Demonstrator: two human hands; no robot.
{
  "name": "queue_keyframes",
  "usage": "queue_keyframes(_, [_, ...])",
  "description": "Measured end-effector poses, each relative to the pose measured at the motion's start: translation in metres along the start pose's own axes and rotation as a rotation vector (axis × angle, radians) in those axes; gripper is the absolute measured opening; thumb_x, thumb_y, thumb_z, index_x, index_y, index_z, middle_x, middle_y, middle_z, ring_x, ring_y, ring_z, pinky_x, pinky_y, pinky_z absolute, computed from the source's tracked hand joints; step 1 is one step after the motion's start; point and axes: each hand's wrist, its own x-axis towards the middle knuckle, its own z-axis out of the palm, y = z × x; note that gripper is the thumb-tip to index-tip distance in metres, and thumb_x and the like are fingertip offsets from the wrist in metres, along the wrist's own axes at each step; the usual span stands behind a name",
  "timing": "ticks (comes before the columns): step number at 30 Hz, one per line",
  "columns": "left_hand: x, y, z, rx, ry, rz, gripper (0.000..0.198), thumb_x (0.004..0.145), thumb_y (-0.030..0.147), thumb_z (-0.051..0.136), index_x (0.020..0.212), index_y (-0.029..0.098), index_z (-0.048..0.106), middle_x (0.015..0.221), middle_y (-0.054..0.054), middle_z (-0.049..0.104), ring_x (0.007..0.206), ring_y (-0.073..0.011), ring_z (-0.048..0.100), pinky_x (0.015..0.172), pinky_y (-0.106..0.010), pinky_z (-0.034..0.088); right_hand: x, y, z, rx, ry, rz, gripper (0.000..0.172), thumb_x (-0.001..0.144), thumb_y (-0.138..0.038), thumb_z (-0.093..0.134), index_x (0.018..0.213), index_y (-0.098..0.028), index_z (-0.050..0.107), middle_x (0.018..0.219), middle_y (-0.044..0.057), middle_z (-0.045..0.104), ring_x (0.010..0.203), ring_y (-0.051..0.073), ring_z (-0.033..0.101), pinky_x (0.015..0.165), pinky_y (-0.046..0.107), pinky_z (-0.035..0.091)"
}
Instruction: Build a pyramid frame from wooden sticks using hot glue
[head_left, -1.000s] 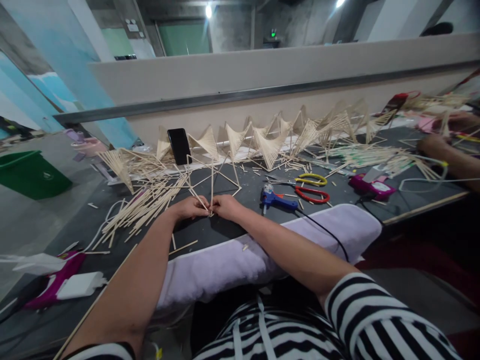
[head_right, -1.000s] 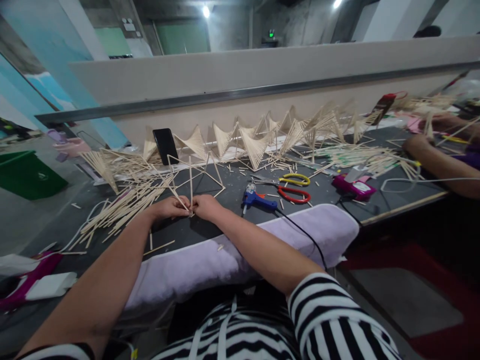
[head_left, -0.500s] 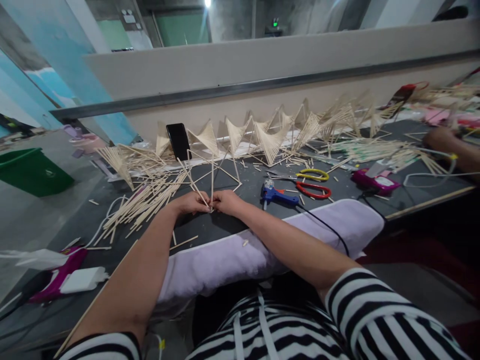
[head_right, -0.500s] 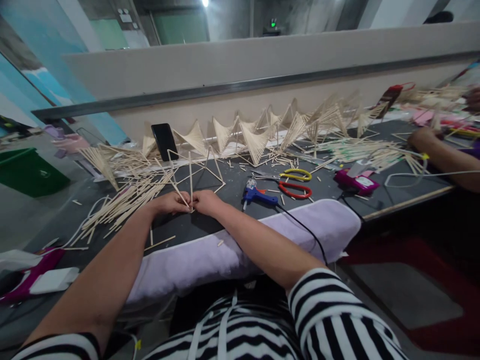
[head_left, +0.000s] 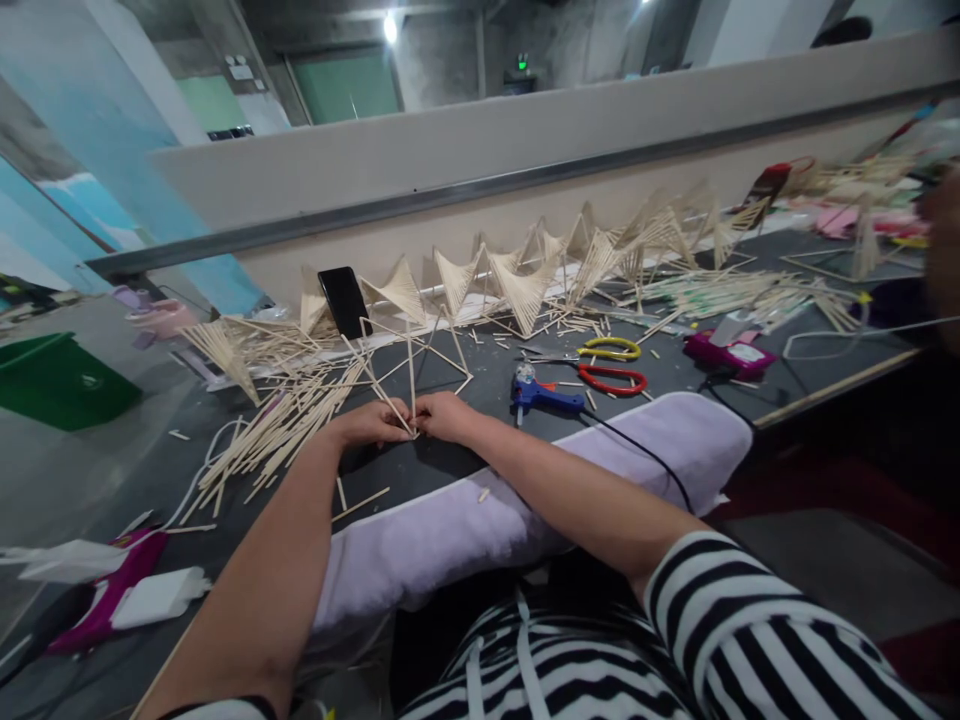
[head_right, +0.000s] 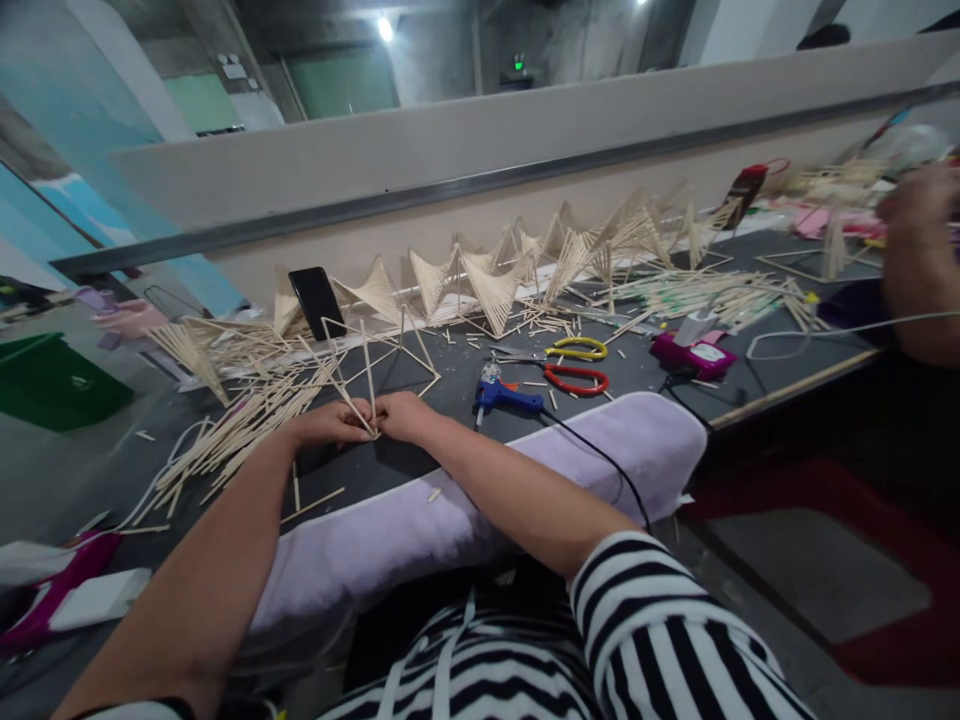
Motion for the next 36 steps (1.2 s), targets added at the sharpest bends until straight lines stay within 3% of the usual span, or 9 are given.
queue_keyframes(12, [0.0035,0.002,0.0006,0.059,-0.025,0.035,0.036,0.062,0.038,0.07,0.079,0.01,0.056,0.069,-0.001,0.053,0.054,-0.0079,0.046,0.04,-0.016,0.034,0.0045,-0.0003,0.001,0.098,-0.059,0.027,0.013,0.072,-0.02,0.058,0.079,-0.018,0.068,0.059,-0.003,0.063,0.058,0.009,0.057,0.051,0.016,0.035])
queue_keyframes(17, [0.0026,0.0018,0.0005,0.094,0.027,0.03,0.036,0.061,0.038,0.071,0.078,0.011,0.055,0.066,0.0,0.05,0.05,-0.0074,0.044,0.039,-0.017,0.034,0.0016,-0.0048,-0.0004,0.092,-0.036,0.041,0.014,0.072,-0.02,0.058,0.08,-0.018,0.069,0.061,-0.003,0.064,0.059,0.009,0.058,0.052,0.016,0.036])
queue_keyframes(36, [-0.0009,0.0062,0.0001,-0.006,0.006,0.0,0.032,0.065,0.036,0.069,0.079,0.012,0.053,0.069,0.0,0.051,0.053,-0.0073,0.047,0.04,-0.016,0.038,0.0032,0.0001,0.0032,0.117,-0.034,0.034,0.015,0.073,-0.021,0.058,0.083,-0.02,0.069,0.063,-0.003,0.065,0.061,0.01,0.059,0.053,0.016,0.037])
